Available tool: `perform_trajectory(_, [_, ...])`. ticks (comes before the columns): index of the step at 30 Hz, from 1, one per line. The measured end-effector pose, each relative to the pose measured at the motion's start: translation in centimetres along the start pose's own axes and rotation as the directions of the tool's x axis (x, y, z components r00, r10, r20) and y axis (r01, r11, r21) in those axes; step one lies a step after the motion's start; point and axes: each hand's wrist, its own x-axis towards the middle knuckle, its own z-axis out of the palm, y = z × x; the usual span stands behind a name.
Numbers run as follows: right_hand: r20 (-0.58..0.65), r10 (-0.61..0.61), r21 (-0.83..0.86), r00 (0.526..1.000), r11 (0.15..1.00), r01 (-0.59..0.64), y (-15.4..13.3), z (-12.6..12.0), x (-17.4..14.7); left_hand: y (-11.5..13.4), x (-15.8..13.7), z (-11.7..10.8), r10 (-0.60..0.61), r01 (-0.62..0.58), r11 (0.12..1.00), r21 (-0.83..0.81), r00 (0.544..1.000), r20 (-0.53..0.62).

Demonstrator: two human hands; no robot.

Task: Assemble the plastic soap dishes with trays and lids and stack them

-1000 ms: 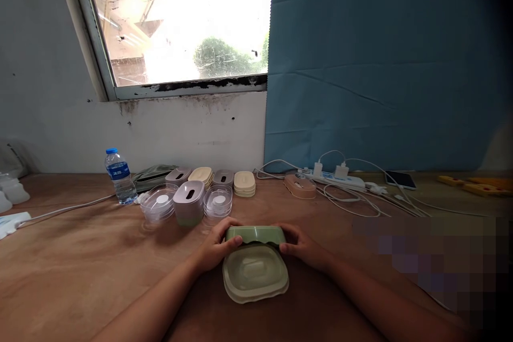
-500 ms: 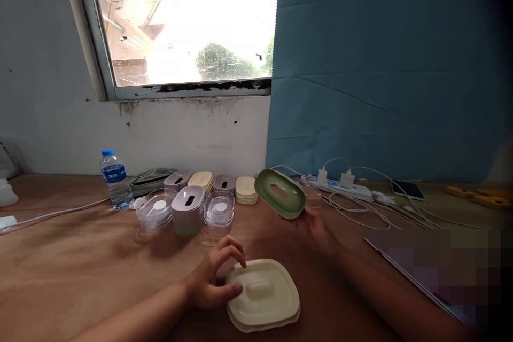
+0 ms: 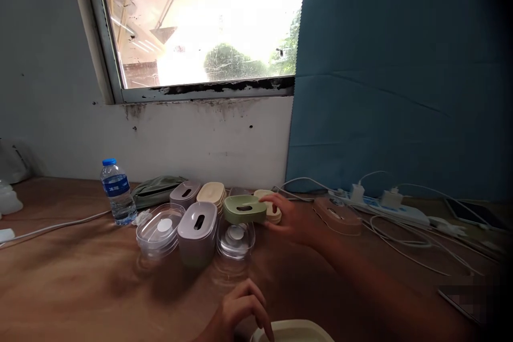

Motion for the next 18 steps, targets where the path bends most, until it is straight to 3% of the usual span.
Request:
perform_trajectory(3, [0.184, -0.071, -0.074, 0.980, 0.994, 0.086, 1.0, 0.6, 1.1, 0.0, 0.0, 0.2, -0.066, 0.066, 0.998, 0.017, 0.998, -0.002])
perform_trajectory(8, [0.367, 0.006, -0.142, 0.930, 0.989, 0.050, 2.2, 0.5, 4.1, 0.3, 0.0, 0.2, -0.091, 0.091, 0.996, -0.004, 0.996, -0.003])
perform_trajectory(12, [0.510, 0.033, -0.203, 0.859, 0.976, 0.083, 1.7, 0.5, 6.0, 0.1, -0.2, 0.3, -0.095, 0.096, 0.994, -0.060, 0.995, 0.008])
perform_trajectory(15, [0.582, 0.023, -0.214, 0.813, 0.969, 0.126, 1.7, 0.8, 7.0, -0.3, -0.4, 0.4, -0.125, 0.126, 0.989, -0.075, 0.992, 0.011])
perform_trajectory(18, [0.602, 0.014, -0.215, 0.799, 0.966, 0.144, 2.3, 0.6, 8.1, -0.5, -0.4, 0.5, -0.165, 0.165, 0.984, -0.061, 0.986, 0.005])
